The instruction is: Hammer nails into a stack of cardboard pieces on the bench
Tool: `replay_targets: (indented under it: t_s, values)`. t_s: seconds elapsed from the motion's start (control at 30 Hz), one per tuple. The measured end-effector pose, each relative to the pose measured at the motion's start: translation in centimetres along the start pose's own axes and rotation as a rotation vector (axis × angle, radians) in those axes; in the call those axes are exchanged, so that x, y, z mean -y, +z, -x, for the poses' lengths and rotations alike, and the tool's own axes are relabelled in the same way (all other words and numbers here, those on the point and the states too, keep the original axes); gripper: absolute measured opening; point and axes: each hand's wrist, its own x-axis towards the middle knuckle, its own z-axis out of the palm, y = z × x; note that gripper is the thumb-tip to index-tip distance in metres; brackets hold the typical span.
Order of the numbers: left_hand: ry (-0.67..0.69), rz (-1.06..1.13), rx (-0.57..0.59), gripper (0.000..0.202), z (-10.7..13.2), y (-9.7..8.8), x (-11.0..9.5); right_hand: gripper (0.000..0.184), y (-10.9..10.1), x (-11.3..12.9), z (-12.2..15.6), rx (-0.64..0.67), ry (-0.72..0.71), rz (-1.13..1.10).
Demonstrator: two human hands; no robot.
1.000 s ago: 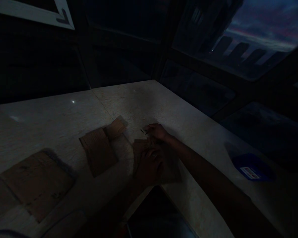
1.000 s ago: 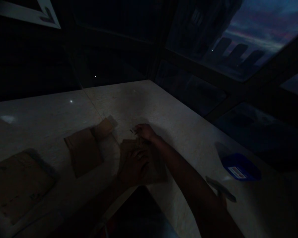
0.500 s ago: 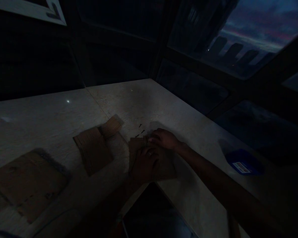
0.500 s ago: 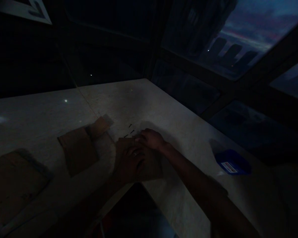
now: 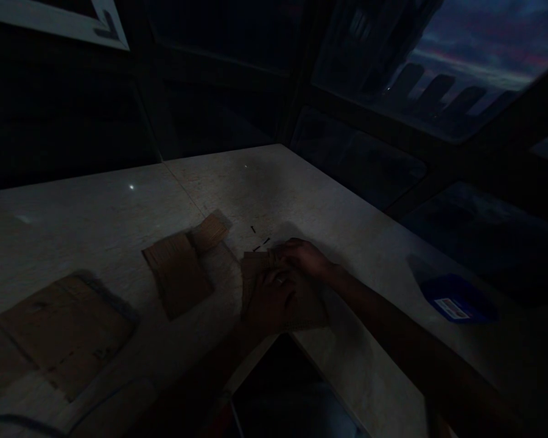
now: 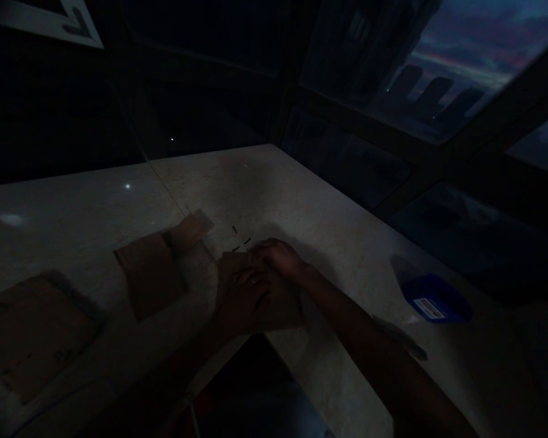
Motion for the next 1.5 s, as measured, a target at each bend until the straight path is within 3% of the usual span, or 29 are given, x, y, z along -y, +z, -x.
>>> replay_targets:
  t_s: [0.1, 0.27, 0.57, 0.73, 0.97, 1.17, 1.33, 1.5]
  values:
    - [0.002, 0.001, -0.010, 0.017, 0.1, 0.2, 0.1, 0.027, -0.4, -0.1, -0.5, -0.081, 0.013, -0.064]
    - [0.023, 0.013, -0.027, 0.019, 0.1, 0.3, 0.2, 0.020, -0.7, -0.5, -2.7, -0.197, 0.175, -0.129]
    - [0.025, -0.009, -0.048, 0.020, 0.1, 0.6, 0.2, 0.015, 2.0, 0.8, -8.1, -0.097, 0.319, -0.124]
    - [0.010, -0.020, -0.041, 0.023, 0.2, 0.9, 0.2, 0.028, 2.9, 1.8, -8.8, -0.078, 0.360, -0.092]
    - [0.018, -0.008, -0.022, 0.021, 0.2, 0.7, 0.3, 0.050, 0.3, 0.6, -6.9, -0.181, 0.440, 0.012]
    - [0.022, 0.019, -0.037, 0.021, 0.3, 0.3, 0.2, 0.059, -2.1, -0.2, -2.1, -0.051, 0.434, 0.078]
    - [0.024, 0.015, -0.039, 0.019, 0.1, 0.4, 0.2, 0.049, -1.6, 0.5, 0.8, 0.051, 0.391, 0.175]
    - [0.019, 0.004, -0.029, 0.018, 0.1, 0.3, 0.2, 0.028, -0.4, 0.7, 1.3, 0.101, 0.345, 0.227]
